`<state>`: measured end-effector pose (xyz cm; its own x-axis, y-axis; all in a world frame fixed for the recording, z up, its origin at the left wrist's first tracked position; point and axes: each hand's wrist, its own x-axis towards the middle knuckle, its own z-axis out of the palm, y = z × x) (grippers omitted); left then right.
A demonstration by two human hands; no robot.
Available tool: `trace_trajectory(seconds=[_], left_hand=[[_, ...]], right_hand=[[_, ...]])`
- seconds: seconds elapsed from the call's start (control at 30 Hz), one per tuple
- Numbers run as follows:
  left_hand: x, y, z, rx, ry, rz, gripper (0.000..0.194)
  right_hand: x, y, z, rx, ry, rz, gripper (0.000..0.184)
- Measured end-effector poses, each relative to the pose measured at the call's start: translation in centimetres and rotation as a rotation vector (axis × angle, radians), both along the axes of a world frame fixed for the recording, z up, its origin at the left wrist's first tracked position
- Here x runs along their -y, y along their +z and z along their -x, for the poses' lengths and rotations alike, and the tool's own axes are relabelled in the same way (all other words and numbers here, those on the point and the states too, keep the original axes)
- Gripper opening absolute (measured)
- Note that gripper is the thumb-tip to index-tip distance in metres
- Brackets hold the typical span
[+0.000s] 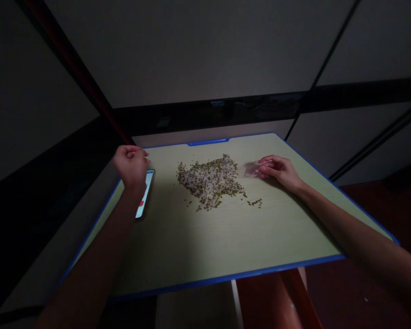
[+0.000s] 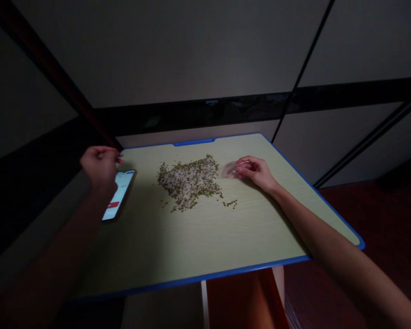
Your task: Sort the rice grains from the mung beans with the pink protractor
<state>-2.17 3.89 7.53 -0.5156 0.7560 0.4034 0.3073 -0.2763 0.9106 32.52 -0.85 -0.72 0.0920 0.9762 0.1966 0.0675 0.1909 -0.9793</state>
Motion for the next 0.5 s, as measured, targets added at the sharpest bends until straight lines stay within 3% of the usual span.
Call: trace_trajectory(seconds=[0.1,0.13,0.3,0.5], left_hand=[[0.8,-1.2,-0.3,-0.070,-0.139,0.028,0.010],[1.2,-1.6,-0.3,-0.069,-0.101,0.018,0.009],[3.0,-3.6,0.1,-0.197,-0.218,0.150,0.009],[3.6,-5.6,1.0,-0.174,-0.261,0.259,0.011]], right_hand=[[0.4,0.2,0.3,-0.031,0.101,0.031,0.030],[0.5,0.3,0.3,-0.043,0.129,0.039,0.029],[0.7,0.6,0.5,-0.045,0.177,0.072,0.026],[1.0,0.8,0.4,0.020,0.225,0.109,0.025]])
